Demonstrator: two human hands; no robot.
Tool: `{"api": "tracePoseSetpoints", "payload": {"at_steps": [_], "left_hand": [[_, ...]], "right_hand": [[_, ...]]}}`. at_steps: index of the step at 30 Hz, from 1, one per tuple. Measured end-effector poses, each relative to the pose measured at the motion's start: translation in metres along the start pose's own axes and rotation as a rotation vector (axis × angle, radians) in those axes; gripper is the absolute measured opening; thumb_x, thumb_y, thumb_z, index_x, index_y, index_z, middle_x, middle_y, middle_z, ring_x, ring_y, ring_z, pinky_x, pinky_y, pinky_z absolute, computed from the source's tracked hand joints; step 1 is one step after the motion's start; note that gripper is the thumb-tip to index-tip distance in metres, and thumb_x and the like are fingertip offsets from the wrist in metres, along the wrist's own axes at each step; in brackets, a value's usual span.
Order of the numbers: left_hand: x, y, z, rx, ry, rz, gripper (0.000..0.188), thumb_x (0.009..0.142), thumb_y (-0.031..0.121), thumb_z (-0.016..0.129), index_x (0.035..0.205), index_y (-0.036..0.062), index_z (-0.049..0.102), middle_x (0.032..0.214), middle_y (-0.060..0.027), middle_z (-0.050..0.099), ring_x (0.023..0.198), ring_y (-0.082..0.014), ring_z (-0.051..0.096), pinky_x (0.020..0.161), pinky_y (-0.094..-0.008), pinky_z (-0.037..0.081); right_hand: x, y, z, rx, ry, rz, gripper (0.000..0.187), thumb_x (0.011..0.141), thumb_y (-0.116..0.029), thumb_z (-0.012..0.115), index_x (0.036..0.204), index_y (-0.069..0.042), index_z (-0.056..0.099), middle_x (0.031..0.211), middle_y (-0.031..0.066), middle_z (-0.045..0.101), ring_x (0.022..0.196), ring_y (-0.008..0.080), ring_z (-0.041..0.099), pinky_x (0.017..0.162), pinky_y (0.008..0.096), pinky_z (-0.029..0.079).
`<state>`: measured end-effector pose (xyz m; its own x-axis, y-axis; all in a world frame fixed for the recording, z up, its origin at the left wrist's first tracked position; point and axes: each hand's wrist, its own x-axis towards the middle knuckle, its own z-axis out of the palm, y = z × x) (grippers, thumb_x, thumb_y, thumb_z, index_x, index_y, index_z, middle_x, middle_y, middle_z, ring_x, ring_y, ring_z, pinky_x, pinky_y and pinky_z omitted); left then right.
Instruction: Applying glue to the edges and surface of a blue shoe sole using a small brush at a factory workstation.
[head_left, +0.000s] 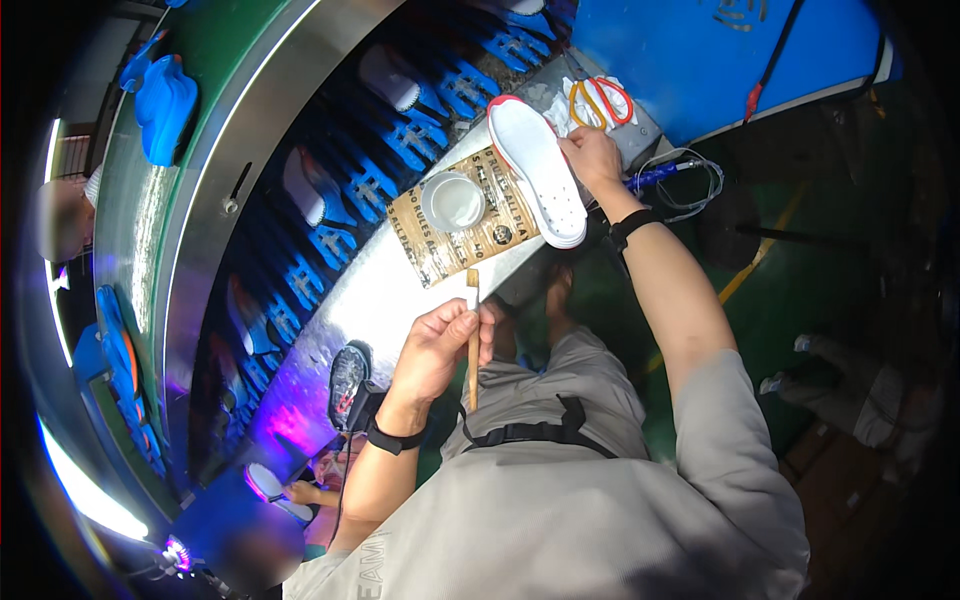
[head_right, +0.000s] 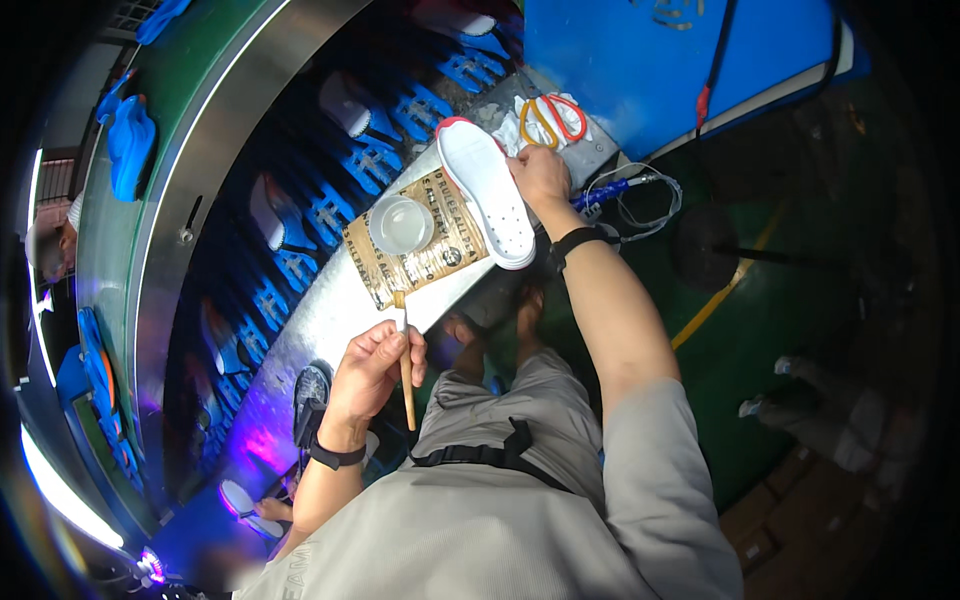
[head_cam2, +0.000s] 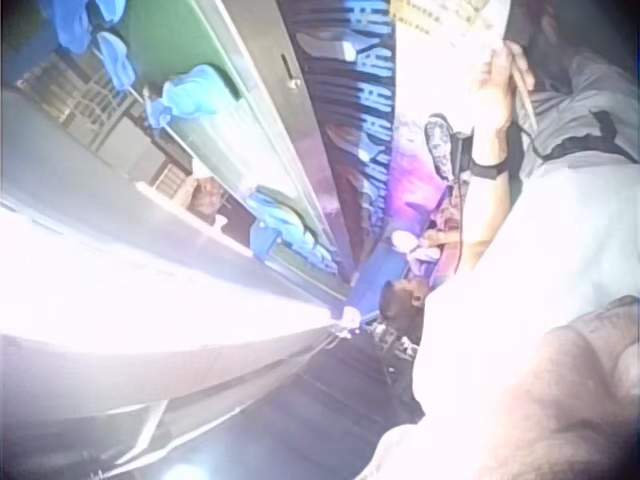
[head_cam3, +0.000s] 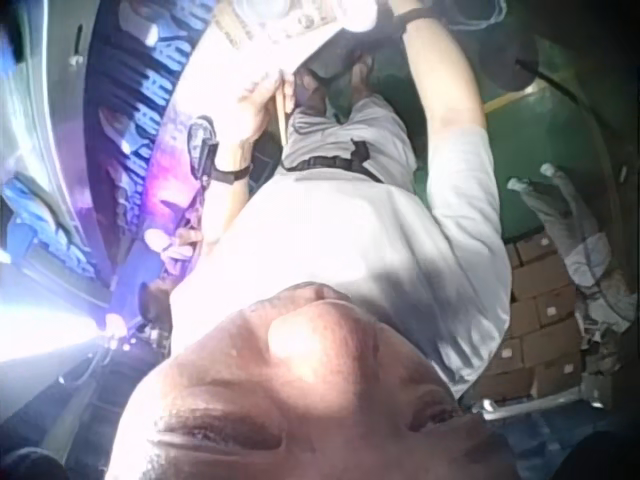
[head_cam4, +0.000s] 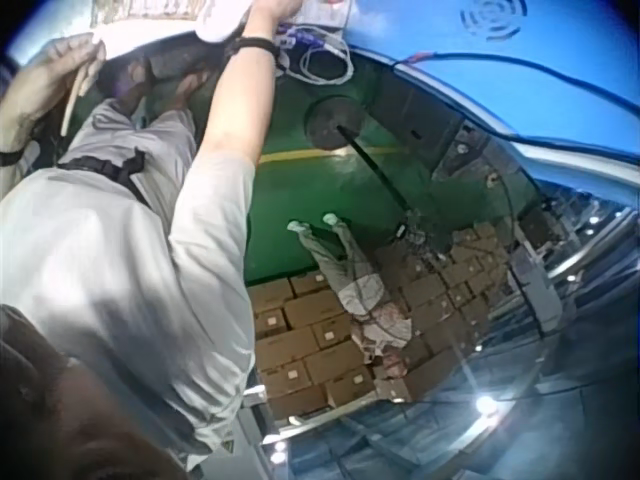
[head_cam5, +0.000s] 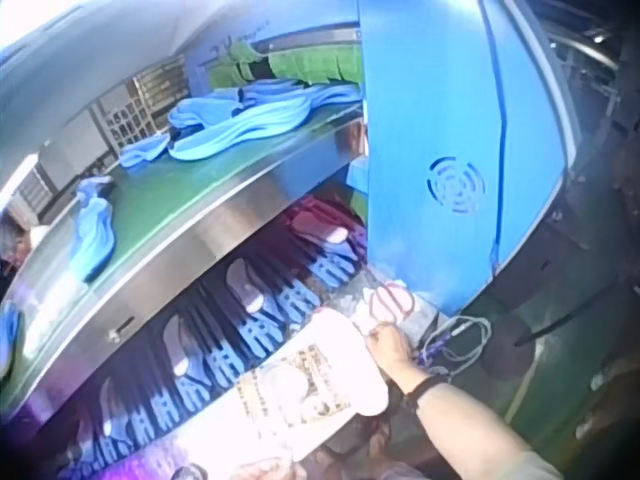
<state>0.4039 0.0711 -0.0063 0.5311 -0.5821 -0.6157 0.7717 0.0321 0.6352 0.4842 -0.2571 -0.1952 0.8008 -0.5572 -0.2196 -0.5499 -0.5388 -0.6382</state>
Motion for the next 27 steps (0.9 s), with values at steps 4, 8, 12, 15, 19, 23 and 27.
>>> {"api": "tracePoseSetpoints", "payload": {"at_steps": [4,8,12,15,19,23,27], "left_hand": [[0.009,0.006,0.014,0.015,-0.024,0.006,0.025,0.103,0.024,0.057,0.103,-0.0003,0.064,0.086,-0.0088,0.065,0.071,-0.0203,0.063,0.068,-0.0301,0.051],[0.02,0.006,0.023,0.003,-0.012,-0.001,0.025,0.103,0.024,0.057,0.102,0.0003,0.064,0.084,-0.0075,0.064,0.067,-0.0182,0.06,0.065,-0.0288,0.048],[0.04,0.021,0.038,-0.132,0.018,-0.021,0.024,0.104,0.025,0.056,0.1,0.0015,0.062,0.078,-0.0035,0.058,0.058,-0.0107,0.047,0.054,-0.0241,0.038],[0.068,0.029,0.048,-0.133,0.045,-0.019,0.022,0.105,0.022,0.053,0.1,0.002,0.061,0.071,0.0018,0.048,0.053,-0.0057,0.035,0.049,-0.0215,0.03],[0.101,0.037,0.055,-0.099,0.059,-0.01,0.02,0.106,0.019,0.052,0.102,0.001,0.061,0.067,0.0047,0.042,0.05,-0.0044,0.031,0.046,-0.02,0.028],[0.111,0.038,0.058,-0.076,0.072,-0.015,0.02,0.105,0.018,0.052,0.105,0.0007,0.062,0.068,0.0041,0.044,0.051,-0.0042,0.032,0.045,-0.0198,0.027],[0.101,0.028,0.051,-0.107,0.075,-0.059,0.02,0.105,0.018,0.053,0.106,0.0009,0.062,0.07,0.0034,0.046,0.051,-0.0043,0.033,0.046,-0.0203,0.027]], "right_hand": [[0.014,0.036,0.01,0.239,-0.043,0.102,0.024,0.084,-0.027,0.072,0.093,-0.005,0.077,0.09,0.0175,0.074,0.089,0.0315,0.073,0.081,0.0409,0.055],[0.023,0.031,-0.005,0.638,-0.012,0.129,0.02,0.09,-0.02,0.064,0.096,-0.001,0.067,0.089,0.0112,0.073,0.071,0.0193,0.065,0.069,0.0342,0.053],[0.009,0.007,-0.066,1.169,-0.259,0.12,0.014,0.096,-0.014,0.054,0.103,-0.004,0.061,0.095,0.0062,0.068,0.075,0.0128,0.058,0.067,0.0288,0.048],[0.0,0.006,-0.1,1.28,-0.39,0.036,0.011,0.096,-0.014,0.051,0.102,-0.007,0.057,0.1,0.0074,0.067,0.078,0.0119,0.056,0.069,0.0278,0.045],[0.001,0.015,-0.118,1.172,-0.418,-0.012,0.01,0.093,-0.016,0.052,0.096,-0.008,0.056,0.092,0.006,0.066,0.073,0.0109,0.053,0.064,0.0271,0.041],[0.009,0.041,-0.095,-0.072,-0.175,-0.315,0.016,0.087,-0.012,0.064,0.101,-0.003,0.067,0.098,0.0125,0.068,0.089,0.024,0.065,0.077,0.0382,0.051],[0.018,0.02,-0.067,-0.205,-0.042,-0.331,0.027,0.086,-0.017,0.069,0.109,-0.004,0.069,0.117,0.019,0.065,0.11,0.0362,0.063,0.093,0.0468,0.051]]}}
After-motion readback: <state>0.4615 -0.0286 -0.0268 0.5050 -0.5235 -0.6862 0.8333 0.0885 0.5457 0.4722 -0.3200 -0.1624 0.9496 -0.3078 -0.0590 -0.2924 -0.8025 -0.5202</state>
